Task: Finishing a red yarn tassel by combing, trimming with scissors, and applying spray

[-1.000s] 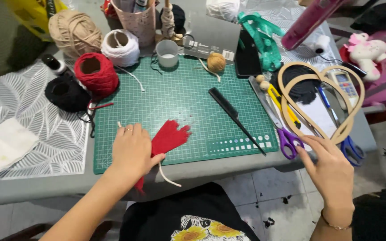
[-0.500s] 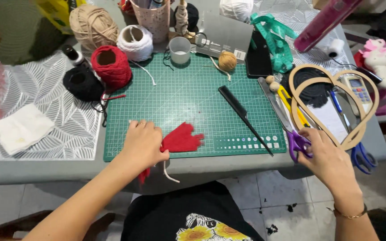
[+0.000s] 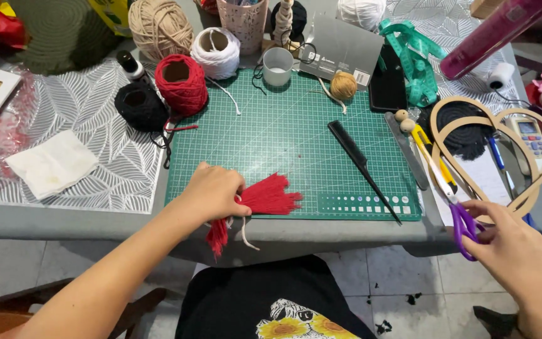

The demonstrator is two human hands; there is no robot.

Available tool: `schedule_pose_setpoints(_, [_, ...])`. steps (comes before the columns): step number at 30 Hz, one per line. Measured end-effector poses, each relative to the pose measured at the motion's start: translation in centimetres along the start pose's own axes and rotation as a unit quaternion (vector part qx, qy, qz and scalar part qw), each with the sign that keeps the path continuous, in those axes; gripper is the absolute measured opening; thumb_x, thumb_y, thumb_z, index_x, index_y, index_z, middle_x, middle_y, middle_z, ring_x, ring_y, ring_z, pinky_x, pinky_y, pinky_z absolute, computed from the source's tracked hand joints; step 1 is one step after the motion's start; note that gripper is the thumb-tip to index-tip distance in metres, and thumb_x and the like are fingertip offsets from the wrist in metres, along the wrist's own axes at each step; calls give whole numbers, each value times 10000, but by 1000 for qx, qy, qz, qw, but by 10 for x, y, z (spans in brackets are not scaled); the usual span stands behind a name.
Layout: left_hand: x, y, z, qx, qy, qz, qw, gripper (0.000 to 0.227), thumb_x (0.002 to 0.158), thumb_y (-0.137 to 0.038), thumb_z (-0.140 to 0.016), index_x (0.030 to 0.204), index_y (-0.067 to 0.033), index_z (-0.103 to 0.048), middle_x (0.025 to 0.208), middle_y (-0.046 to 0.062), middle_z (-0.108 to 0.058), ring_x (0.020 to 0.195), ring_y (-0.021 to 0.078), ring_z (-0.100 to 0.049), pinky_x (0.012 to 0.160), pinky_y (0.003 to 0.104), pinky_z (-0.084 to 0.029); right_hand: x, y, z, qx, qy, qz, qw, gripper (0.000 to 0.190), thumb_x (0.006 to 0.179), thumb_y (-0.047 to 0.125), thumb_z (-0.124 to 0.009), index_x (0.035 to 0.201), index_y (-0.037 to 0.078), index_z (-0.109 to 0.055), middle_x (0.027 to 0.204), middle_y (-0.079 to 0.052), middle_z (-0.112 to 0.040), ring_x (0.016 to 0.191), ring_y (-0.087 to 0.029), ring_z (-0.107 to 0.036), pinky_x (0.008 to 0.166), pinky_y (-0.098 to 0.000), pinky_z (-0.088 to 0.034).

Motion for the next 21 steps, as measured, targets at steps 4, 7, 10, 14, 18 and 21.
schedule_pose_setpoints(4, [0, 0, 3, -24, 30, -7, 999, 459, 784, -589, -832, 735, -164, -666, 749, -31, -703, 803, 238, -679, 919, 435, -432, -19, 29, -25, 126, 55, 43, 990, 647, 703, 361, -833, 1290, 133, -685, 1175, -113, -770, 829, -254, -839, 747, -346, -744])
schedule_pose_setpoints(7, [-2, 5, 7, -60, 38, 11, 997, 429, 789, -518, -829, 742, -149, -616, 759, 18, -693, 844, 280, -669, 676, 449, -474, -39, 58, -78, 208, 172, 79, 960, 381, 750, 459, -800, 941, 142, -707, 691, -2, -784, 497, -127, -762, 485, -214, -685])
schedule_pose_setpoints(10, [0, 7, 6, -94, 66, 5, 993, 461, 782, -495, -836, 676, -136, -567, 646, 11, -623, 723, 226, -618, 615, 397, -405, -69, 114, -115, 233, 279, 216, 906, 566, 736, 741, -557, 897, 207, -653, 637, 78, -755, 412, -14, -819, 331, -107, -699])
schedule_pose_setpoints(14, [-2, 4, 6, -175, 109, -11, 978, 421, 769, -500, -856, 704, -161, -614, 600, -26, -598, 616, 149, -541, 587, 342, -353, -100, 172, -116, 267, 350, 341, 831, 704, 794, 872, -377, 927, 205, -560, 761, 64, -639, 614, -114, -614, 600, -284, -503])
schedule_pose_setpoints(18, [-9, -1, 3, -327, 149, -38, 932, 264, 826, -398, -825, 818, -142, -759, 537, -70, -563, 503, 67, -412, 521, 272, -270, -116, 203, -110, 303, 457, 320, 773, 729, 807, 870, -294, 930, 189, -522, 859, 35, -604, 723, -146, -522, 681, -321, -417])
schedule_pose_setpoints(21, [-13, -6, 5, -294, 139, -45, 945, 308, 829, -426, -810, 754, -152, -692, 534, -64, -552, 521, 95, -414, 550, 301, -286, -109, 227, -101, 363, 439, 368, 735, 638, 915, 772, -339, 920, 152, -488, 811, 8, -592, 673, -145, -540, 649, -322, -447])
Point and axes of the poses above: each hand's wrist, its own x-axis towards the middle knuckle, its own z-axis out of the back of the hand, y = z × x, the point moved 8 cm from there along x, towards the middle knuckle
